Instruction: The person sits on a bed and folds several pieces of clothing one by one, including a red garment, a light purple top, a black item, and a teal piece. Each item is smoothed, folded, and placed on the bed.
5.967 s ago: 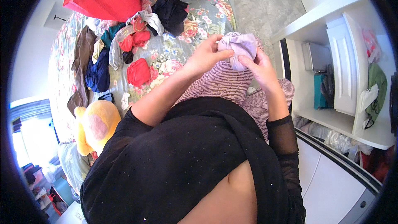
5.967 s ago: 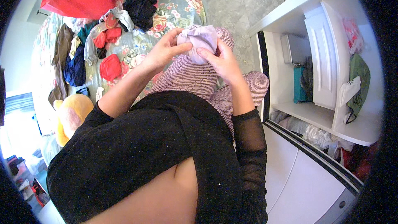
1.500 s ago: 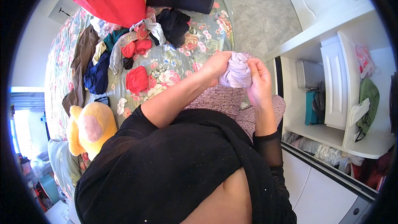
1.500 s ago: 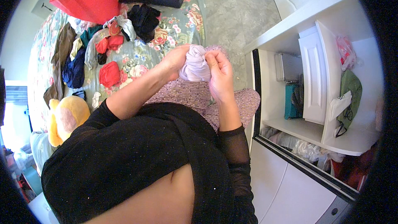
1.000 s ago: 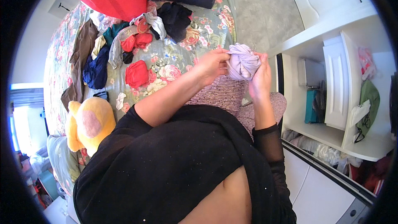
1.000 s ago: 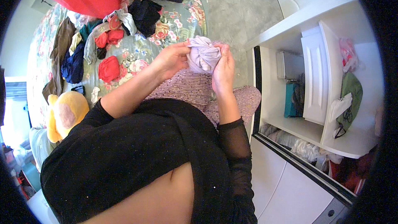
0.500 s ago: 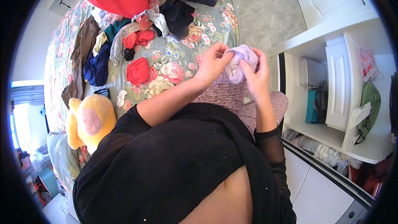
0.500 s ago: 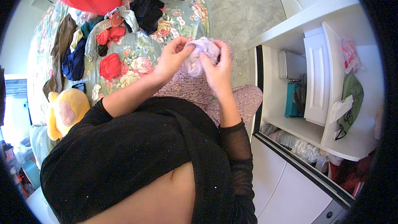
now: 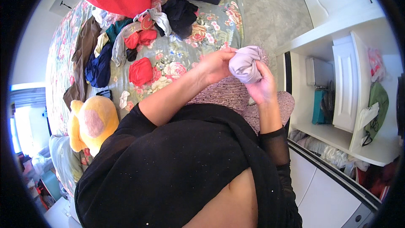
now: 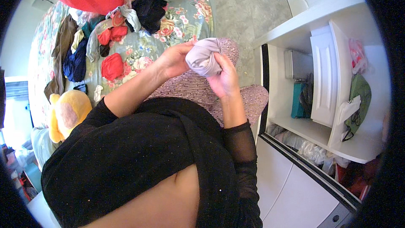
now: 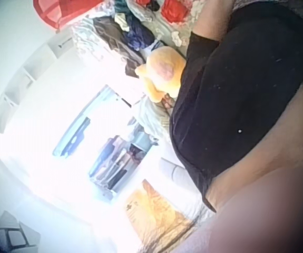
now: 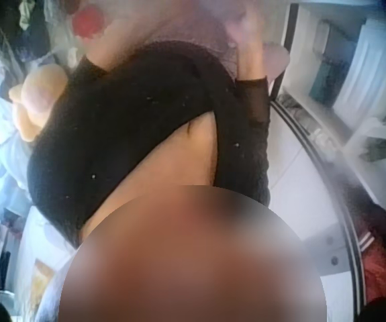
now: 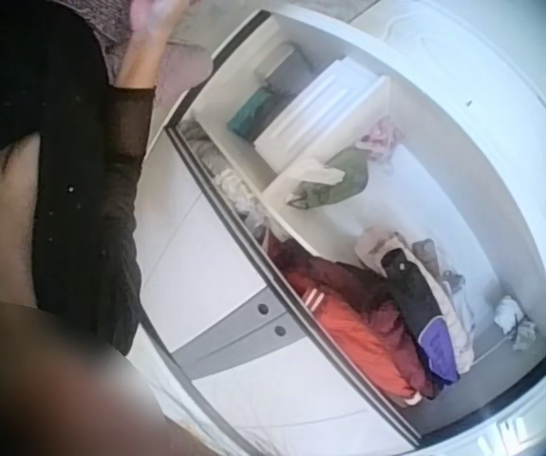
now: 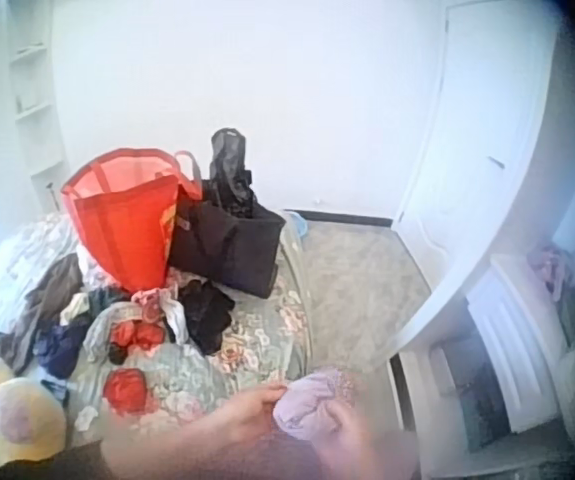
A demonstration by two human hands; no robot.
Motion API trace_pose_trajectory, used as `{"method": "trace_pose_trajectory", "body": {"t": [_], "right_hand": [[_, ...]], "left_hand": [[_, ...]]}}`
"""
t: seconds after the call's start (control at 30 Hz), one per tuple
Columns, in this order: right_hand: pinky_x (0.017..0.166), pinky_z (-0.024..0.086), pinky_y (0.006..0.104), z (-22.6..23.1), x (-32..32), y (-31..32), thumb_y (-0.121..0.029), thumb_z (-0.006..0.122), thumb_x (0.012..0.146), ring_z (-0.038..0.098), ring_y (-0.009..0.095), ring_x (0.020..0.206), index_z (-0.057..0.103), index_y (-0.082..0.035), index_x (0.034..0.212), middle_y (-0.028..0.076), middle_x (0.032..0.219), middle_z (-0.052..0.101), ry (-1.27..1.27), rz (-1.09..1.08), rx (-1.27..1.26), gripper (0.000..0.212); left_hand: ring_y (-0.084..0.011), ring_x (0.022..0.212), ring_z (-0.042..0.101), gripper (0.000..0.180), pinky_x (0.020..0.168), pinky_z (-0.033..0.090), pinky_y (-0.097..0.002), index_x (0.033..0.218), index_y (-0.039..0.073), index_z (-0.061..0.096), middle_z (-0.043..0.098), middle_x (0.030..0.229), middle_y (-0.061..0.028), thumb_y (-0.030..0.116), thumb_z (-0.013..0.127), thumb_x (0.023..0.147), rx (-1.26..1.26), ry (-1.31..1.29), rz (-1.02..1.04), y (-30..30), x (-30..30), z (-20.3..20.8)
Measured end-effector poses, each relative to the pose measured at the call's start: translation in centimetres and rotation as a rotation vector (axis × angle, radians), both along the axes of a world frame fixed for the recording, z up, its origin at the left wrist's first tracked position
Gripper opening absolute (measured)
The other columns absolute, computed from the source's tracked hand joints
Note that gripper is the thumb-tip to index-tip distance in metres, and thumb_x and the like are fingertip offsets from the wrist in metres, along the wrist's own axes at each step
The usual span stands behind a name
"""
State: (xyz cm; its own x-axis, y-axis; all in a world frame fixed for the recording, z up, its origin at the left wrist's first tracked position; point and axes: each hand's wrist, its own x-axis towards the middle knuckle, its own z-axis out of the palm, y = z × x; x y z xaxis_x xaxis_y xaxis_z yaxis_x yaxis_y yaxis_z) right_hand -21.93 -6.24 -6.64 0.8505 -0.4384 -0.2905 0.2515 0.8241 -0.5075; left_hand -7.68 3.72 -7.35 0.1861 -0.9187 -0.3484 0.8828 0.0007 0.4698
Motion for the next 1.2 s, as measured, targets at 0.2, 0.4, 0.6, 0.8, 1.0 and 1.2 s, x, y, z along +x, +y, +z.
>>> {"method": "trace_pose_trajectory", "body": {"t": [0.2,0.4,0.6,0.8,1.0,1.2], "right_hand": [[0.093,0.049,0.0371,-0.6,-0.2,-0.2,-0.019,0.042,0.101,0.062,0.022,0.104,0.053,0.003,0.121,0.013,0.116,0.061,0.023,0.123,-0.068,0.032],[0.085,0.049,0.0297,0.7,-0.6,-0.1,-0.022,0.044,0.102,0.060,0.013,0.097,0.054,0.001,0.121,0.005,0.109,0.062,0.163,0.261,-0.364,0.031],[0.083,0.044,0.0235,1.6,-0.4,1.4,-0.027,0.050,0.101,0.053,0.007,0.095,0.054,0.001,0.124,0.001,0.106,0.059,0.191,0.394,-0.917,0.036],[0.089,0.043,0.0258,1.1,3.4,1.7,-0.026,0.046,0.102,0.055,0.011,0.097,0.057,-0.001,0.115,0.004,0.103,0.061,0.296,-0.064,-0.712,0.030],[0.102,0.036,0.0330,1.0,8.5,1.9,-0.027,0.043,0.103,0.049,0.021,0.117,0.059,-0.001,0.118,0.012,0.122,0.054,0.127,0.124,-1.575,0.034],[0.078,0.049,0.0260,0.6,9.4,2.3,-0.019,0.051,0.099,0.060,0.011,0.085,0.059,-0.001,0.112,0.005,0.102,0.064,0.270,0.463,-1.080,0.024]], "left_hand": [[-0.0094,0.086,0.060,0.016,0.077,0.049,-0.0259,0.108,0.003,0.056,0.065,0.096,-0.0038,0.011,0.047,0.098,-0.103,-0.625,-0.035,-0.5,0.5,1.0],[-0.0056,0.081,0.058,0.017,0.072,0.048,-0.0225,0.101,0.002,0.062,0.064,0.090,-0.0001,0.014,0.049,0.099,-0.161,-0.825,-0.091,-0.2,1.0,1.4],[-0.0045,0.077,0.055,0.020,0.066,0.046,-0.0220,0.097,0.002,0.064,0.062,0.085,0.0018,0.020,0.054,0.097,0.110,-0.792,-0.154,0.3,1.1,0.4],[-0.0212,0.092,0.059,0.046,0.064,0.051,-0.0288,0.123,0.002,0.050,0.061,0.109,-0.0109,0.038,0.057,0.096,0.212,-0.407,0.121,3.2,1.8,1.4],[-0.0225,0.104,0.062,0.052,0.080,0.055,-0.0349,0.133,0.000,0.046,0.061,0.119,-0.0114,0.028,0.063,0.093,0.128,-0.531,0.036,10.2,4.2,2.9],[-0.0209,0.100,0.065,0.042,0.089,0.053,-0.0356,0.125,0.000,0.053,0.064,0.116,-0.0113,0.020,0.064,0.090,0.415,-0.500,0.644,20.2,12.2,-1.0]]}}
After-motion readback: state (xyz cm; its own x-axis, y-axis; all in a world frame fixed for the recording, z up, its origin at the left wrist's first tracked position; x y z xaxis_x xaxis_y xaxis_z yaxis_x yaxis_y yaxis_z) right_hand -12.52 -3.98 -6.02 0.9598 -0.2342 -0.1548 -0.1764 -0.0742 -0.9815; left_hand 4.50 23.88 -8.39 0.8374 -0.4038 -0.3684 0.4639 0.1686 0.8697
